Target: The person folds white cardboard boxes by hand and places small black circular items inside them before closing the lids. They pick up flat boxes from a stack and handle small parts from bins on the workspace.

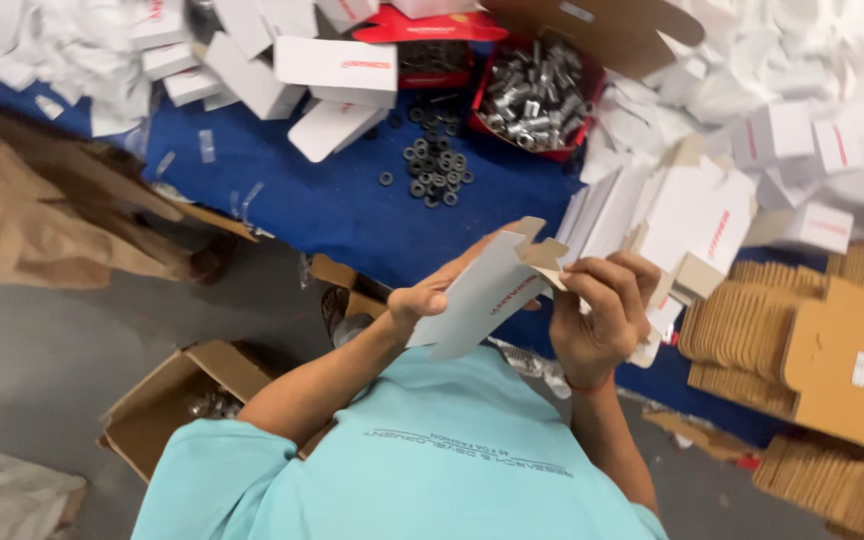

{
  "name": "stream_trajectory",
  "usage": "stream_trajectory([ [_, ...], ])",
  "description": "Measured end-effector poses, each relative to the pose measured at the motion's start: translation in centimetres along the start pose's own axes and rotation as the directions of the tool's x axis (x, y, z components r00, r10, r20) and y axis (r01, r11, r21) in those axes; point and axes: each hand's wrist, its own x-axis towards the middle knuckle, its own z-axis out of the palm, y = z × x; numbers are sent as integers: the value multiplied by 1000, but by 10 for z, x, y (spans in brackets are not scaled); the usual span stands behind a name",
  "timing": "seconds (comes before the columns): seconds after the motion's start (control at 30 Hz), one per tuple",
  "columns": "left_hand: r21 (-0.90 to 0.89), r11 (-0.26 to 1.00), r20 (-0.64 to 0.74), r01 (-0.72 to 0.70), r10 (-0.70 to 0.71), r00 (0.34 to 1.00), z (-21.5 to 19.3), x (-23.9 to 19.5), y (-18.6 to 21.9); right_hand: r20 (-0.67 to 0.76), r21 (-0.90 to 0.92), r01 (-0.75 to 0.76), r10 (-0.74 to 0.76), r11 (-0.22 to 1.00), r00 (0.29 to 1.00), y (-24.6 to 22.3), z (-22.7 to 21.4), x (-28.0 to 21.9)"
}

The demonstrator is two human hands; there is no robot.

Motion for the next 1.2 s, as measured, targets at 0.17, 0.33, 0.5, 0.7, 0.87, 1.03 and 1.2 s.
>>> stream_trajectory([
  [0.17,158,985,-3,74,-75,997,0,-1,7,348,172,-243,171,955,922,1,-13,7],
  [0.33,317,947,108,57,-95,990,-10,-2,7,572,217,-367,187,904,799,2,-22,29],
  [0.5,415,909,85,43,-86,993,-19,-8,17,695,187,-336,117,923,709,9,-20,31],
  [0.7,407,872,53,273,-320,946,-27,-19,31,732,294,-144,-126,945,669,17,-17,41],
  [0.87,346,901,25,262,-288,957,-29,-25,28,717,318,-277,-38,907,696,19,-13,36],
  [1.03,281,925,86,256,-290,953,-38,-23,9,681,377,-274,-64,885,729,25,-8,27],
  [1.2,197,930,212,311,-350,912,-46,-24,-11,677,359,-252,-65,898,733,29,-5,22],
])
